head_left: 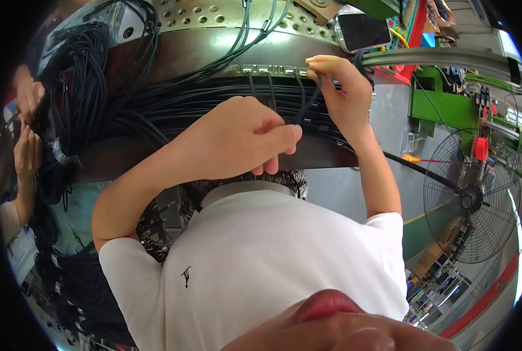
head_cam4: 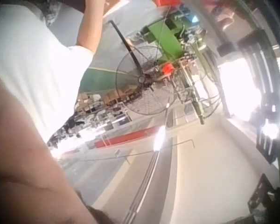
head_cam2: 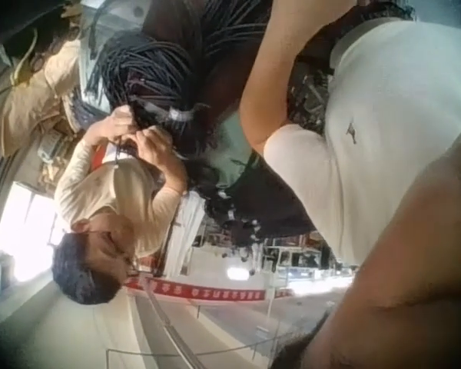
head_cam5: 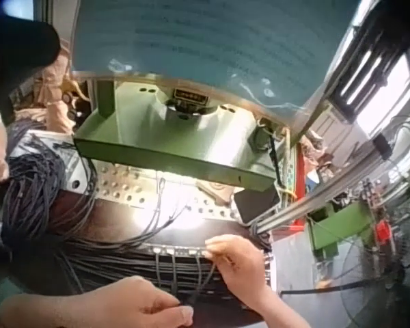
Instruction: The person is assembling and testing cable harnesses by plugging connectors into a testing fixture at a factory workbench.
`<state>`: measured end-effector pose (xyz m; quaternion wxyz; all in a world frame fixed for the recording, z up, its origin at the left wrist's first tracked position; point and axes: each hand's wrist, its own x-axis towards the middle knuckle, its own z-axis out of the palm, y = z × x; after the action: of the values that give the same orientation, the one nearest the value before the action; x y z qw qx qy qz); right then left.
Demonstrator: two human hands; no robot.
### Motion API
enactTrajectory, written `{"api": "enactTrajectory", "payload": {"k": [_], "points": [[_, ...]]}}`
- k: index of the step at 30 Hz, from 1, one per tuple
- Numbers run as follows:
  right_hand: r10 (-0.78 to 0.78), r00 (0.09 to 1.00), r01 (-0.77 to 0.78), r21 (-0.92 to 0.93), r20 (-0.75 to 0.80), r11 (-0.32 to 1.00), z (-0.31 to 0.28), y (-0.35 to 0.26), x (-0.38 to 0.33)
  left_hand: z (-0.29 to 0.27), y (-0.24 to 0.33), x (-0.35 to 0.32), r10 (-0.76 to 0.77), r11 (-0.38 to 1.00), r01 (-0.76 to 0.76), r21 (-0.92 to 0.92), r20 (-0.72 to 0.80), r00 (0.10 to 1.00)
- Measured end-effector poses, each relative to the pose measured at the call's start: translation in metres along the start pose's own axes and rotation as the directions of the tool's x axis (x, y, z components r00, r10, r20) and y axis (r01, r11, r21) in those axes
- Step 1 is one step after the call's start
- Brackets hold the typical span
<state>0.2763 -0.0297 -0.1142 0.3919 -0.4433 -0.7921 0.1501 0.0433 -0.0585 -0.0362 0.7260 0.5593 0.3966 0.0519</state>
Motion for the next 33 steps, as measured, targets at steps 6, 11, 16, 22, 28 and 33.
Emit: {"api": "enactTrajectory", "payload": {"k": [6, 11, 16, 22, 28, 33], "points": [[0.159, 0.971, -0.182, 0.124, 0.18, 0.975, 0.001, 0.014, -0.007, 0.003, -0.027, 0.002, 0.417, 0.865, -0.244, 0.438, -0.357, 0.836], [0.13, 0.966, -0.16, 0.123, 0.225, 0.979, -0.001, 0.017, 0.0, -0.019, -0.032, 0.009, 0.71, 0.653, -0.37, 0.661, -0.366, 0.601], [0.066, 0.969, -0.078, 0.042, 0.239, 0.996, -0.004, 0.012, 0.006, -0.123, -0.048, 0.065, 0.573, 0.787, -0.586, 0.195, -0.584, 0.575], [0.113, 0.959, -0.163, 0.179, 0.26, 0.97, -0.009, 0.035, 0.085, -0.112, -0.036, 0.147, 0.216, 0.555, -0.434, -0.709, -0.381, 0.899], [0.484, 0.855, -0.492, -0.004, 0.186, 0.871, 0.046, 0.14, 0.19, -0.102, -0.021, 0.122, 0.275, 0.683, -0.377, -0.625, -0.259, 0.926], [0.295, 0.951, -0.284, 0.12, -0.087, 0.951, 0.068, 0.279, 0.177, -0.092, 0.002, 0.134, 0.311, 0.734, -0.35, -0.582, -0.169, 0.935]]}}
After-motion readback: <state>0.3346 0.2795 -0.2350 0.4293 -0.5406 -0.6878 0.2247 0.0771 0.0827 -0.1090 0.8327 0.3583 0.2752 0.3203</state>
